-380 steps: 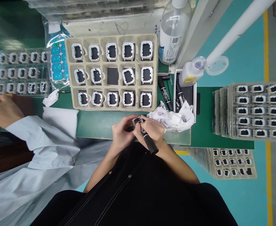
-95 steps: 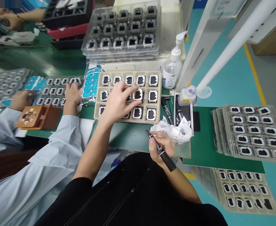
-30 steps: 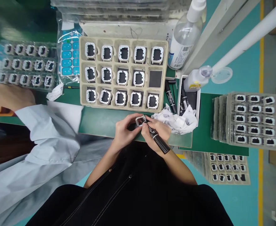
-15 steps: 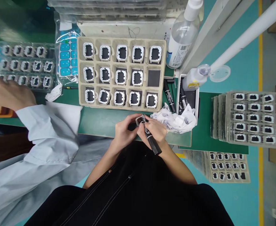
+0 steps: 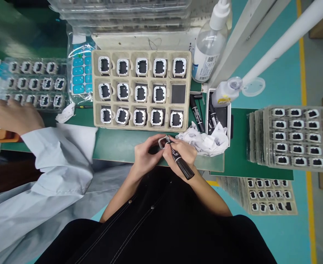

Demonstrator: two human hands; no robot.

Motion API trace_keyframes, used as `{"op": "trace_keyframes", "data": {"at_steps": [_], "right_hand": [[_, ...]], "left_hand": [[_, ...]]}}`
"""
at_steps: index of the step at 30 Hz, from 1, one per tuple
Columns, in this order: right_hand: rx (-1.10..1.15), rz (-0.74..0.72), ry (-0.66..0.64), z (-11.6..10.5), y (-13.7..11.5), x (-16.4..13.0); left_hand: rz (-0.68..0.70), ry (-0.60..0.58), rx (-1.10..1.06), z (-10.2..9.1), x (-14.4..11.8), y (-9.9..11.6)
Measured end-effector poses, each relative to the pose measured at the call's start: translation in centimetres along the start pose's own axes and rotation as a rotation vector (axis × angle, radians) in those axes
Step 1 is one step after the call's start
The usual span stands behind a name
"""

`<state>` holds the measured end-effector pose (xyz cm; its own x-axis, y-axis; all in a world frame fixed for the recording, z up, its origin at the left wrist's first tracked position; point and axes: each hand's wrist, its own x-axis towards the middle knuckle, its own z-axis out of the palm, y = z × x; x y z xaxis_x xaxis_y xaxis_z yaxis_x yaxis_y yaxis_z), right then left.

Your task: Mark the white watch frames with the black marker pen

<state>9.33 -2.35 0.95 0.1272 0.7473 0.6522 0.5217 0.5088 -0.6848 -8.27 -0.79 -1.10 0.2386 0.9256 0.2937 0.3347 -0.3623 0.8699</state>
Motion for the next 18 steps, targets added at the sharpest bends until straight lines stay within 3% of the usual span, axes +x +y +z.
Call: {"op": "trace_keyframes", "data": {"at_steps": [8,18], "right_hand": [[0.038,0.027,0.009,-0.09,0.04,0.04],[0.155,0.121,0.016,-0.30,-0.20,-0.28]], "left_hand": [[0.069,0.018,0.021,-0.01,-0.02,-0.09],[-0.119,0.006,-0.217,0.17,-0.34,-0.24]]}}
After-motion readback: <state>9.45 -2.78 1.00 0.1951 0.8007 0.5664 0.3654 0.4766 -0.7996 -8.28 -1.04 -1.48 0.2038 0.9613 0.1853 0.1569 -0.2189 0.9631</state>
